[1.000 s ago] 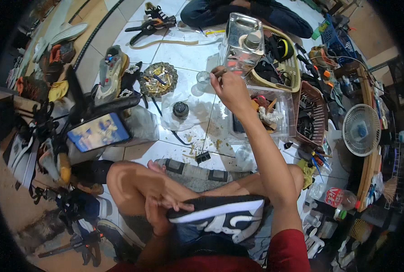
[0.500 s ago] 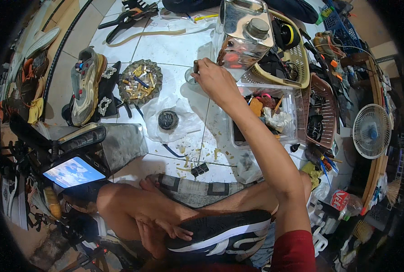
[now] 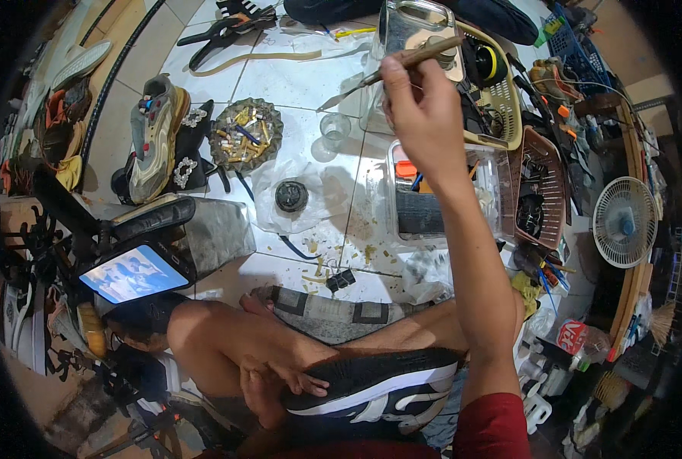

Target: Apply glue and press down the edges of a shoe sole during a repair process.

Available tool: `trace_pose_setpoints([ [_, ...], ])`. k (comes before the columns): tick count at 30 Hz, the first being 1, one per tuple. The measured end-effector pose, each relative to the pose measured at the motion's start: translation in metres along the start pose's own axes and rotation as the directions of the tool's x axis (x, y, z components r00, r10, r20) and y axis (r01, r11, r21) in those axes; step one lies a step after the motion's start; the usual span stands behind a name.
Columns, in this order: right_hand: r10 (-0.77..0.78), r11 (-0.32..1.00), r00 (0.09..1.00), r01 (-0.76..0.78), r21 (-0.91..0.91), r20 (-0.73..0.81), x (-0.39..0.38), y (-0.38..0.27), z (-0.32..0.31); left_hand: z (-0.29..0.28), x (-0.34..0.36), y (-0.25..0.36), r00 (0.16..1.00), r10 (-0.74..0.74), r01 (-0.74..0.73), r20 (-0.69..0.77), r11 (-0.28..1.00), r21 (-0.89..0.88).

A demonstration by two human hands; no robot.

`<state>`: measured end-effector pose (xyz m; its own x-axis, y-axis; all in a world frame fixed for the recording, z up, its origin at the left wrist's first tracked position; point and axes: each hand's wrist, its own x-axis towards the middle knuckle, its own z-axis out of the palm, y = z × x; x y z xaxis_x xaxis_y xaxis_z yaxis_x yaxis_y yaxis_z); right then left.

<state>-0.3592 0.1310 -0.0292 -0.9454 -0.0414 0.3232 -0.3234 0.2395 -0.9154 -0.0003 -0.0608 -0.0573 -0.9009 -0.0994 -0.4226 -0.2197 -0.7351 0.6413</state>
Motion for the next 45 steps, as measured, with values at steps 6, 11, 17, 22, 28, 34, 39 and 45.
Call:
trace_pose_setpoints([
  [6, 0.246, 0.881, 0.969, -0.238, 0.409, 0.033, -0.009, -0.036, -0.002, 0.004, 0.006, 0.004, 0.989, 0.088, -0.097, 0.116, 0.993, 0.072],
  [11, 0.096, 0.969, 0.995, -0.09, 0.231, -0.015, -0.011, -0.026, -0.001, 0.004, 0.009, 0.005, 0.976, 0.137, -0.147, 0.167, 0.988, 0.046],
  [17, -0.259, 0.746, 0.945, 0.328, -0.579, 0.202, -0.015, 0.058, 0.057, 0.002, 0.007, 0.011, 0.962, 0.171, -0.21, 0.215, 0.962, 0.175],
  [22, 0.013, 0.731, 0.991, 0.08, -0.678, 0.13, -0.019, 0.054, 0.047, -0.001, 0.01, -0.002, 0.98, 0.13, -0.147, 0.147, 0.983, 0.107],
  [28, -0.006, 0.725, 0.968, 0.178, -0.665, 0.252, -0.001, 0.042, 0.026, 0.024, 0.02, 0.009, 0.982, 0.181, -0.187, 0.055, 0.971, 0.148],
  [34, 0.088, 0.985, 0.996, -0.091, 0.148, 0.032, -0.038, -0.065, -0.034, 0.001, 0.017, -0.007, 0.97, 0.234, -0.243, 0.07, 0.955, 0.171],
  [39, -0.005, 0.944, 1.0, 0.015, 0.33, -0.031, -0.101, -0.149, -0.073, -0.002, 0.001, -0.011, 0.95, 0.311, -0.308, 0.021, 0.924, 0.226],
  [45, -0.024, 0.929, 0.982, 0.091, 0.36, -0.186, -0.166, -0.188, -0.082, -0.004, 0.004, -0.02, 0.954, 0.253, -0.243, -0.16, 0.967, 0.079],
])
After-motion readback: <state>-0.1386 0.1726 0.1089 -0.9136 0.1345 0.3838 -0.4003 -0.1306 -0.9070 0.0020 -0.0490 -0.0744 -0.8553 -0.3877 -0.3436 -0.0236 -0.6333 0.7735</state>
